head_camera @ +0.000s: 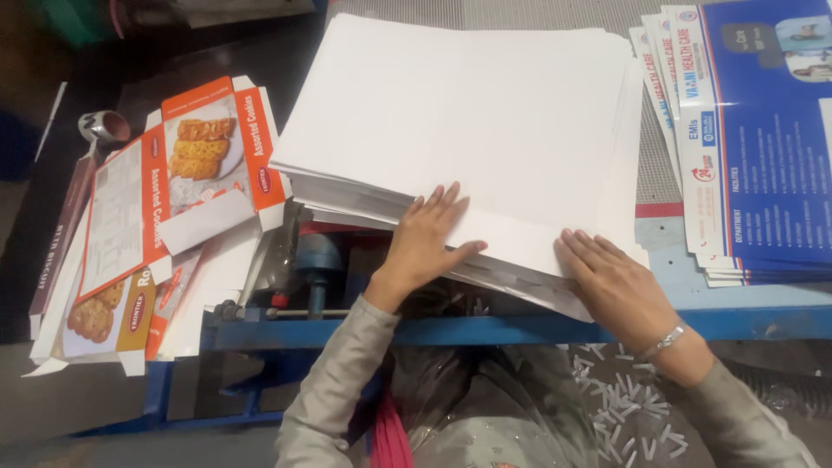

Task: The person folds a stack of white paper sheets in half by hand. They pick up a sheet, fold it, and place it on a growing pile of folded papers on the table. The process is repeated continuously throughout the video.

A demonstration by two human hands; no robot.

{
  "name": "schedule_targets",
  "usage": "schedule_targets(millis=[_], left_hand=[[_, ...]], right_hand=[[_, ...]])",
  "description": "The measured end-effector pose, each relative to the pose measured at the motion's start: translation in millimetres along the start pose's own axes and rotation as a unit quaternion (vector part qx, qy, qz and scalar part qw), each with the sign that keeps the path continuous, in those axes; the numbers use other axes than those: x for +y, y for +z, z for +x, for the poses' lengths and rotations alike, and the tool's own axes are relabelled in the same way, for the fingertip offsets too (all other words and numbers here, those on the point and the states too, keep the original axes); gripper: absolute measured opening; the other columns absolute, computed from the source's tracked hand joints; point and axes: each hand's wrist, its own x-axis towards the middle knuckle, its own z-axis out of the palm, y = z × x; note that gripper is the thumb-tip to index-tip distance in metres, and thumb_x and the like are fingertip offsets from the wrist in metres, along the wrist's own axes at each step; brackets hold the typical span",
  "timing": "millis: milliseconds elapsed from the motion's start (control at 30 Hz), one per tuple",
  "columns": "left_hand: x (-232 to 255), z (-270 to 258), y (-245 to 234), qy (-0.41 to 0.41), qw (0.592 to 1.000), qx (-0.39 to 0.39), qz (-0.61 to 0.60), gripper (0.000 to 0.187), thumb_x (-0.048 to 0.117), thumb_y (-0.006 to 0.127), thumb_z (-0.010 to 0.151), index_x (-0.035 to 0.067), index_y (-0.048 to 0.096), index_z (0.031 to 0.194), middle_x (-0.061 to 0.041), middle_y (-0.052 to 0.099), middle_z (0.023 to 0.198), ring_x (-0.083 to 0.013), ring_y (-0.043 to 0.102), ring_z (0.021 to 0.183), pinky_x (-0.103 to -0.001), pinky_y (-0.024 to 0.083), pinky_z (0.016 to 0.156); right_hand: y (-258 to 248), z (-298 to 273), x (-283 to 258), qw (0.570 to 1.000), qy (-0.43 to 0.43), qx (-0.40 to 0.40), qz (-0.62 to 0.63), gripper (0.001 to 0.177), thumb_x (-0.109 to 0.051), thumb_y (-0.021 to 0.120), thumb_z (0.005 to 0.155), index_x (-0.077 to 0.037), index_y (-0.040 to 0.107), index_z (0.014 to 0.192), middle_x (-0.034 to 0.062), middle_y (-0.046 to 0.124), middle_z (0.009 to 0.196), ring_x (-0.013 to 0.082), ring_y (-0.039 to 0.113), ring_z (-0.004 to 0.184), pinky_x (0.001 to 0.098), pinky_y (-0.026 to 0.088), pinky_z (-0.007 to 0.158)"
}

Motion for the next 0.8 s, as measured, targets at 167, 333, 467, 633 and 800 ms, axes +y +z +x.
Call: schedule_targets(millis=[167,333,467,633,800], left_hand=[[3,11,-20,0.022,0.995,-0.096,0.033,0.108,0.082,0.060,0.081,-0.002,0.048,0.147,-0.028,0.034,0.158,-0.0434,0.031,0.147,-0.056,0.030,0.116],[46,37,-11,0.156,0.981,-0.083,-0.079,0.084,0.072,0.072,0.076,0.003,0.067,0.123,-0.027,0.059,0.137,-0.0408,0.061,0.121,-0.047,0.052,0.099],[82,57,10,0.065,0.992,-0.073,-0.085,0.037,0.050,0.059,0.099,0.019,0.074,0.113,-0.008,0.077,0.093,-0.0294,0.075,0.086,-0.044,0.058,0.077],[78,58,11,0.041,0.995,-0.027,-0.084,0.025,0.042,0.061,0.098,0.023,0.075,0.107,-0.007,0.073,0.070,-0.0275,0.073,0.064,-0.043,0.057,0.062],[104,63,29,0.088,0.992,0.070,-0.061,0.024,0.037,0.065,0.095,0.014,0.070,0.102,-0.009,0.071,0.068,-0.0297,0.072,0.065,-0.043,0.056,0.059]], right_hand=[[2,8,35,0.997,-0.020,-0.072,0.010,0.045,-0.021,0.064,0.087,-0.012,0.065,0.131,0.0109,0.065,0.139,0.0259,0.065,0.124,0.0391,0.052,0.103],[-9,41,55,0.968,0.099,-0.207,0.098,0.036,-0.037,0.067,0.092,-0.025,0.075,0.125,-0.0005,0.078,0.113,0.0217,0.078,0.079,0.0344,0.061,0.079],[-6,42,78,0.957,0.117,-0.142,0.223,0.036,-0.032,0.077,0.081,-0.011,0.079,0.110,0.0081,0.082,0.090,0.0183,0.078,0.077,0.0337,0.060,0.073],[21,17,95,0.879,0.152,0.041,0.450,0.022,-0.015,0.072,0.094,0.000,0.077,0.109,0.0103,0.078,0.093,0.0128,0.073,0.085,0.0265,0.061,0.078],[24,17,68,0.917,0.112,0.139,0.356,0.016,-0.004,0.072,0.096,0.003,0.074,0.110,0.0110,0.077,0.097,0.0150,0.075,0.087,0.0265,0.062,0.078]])
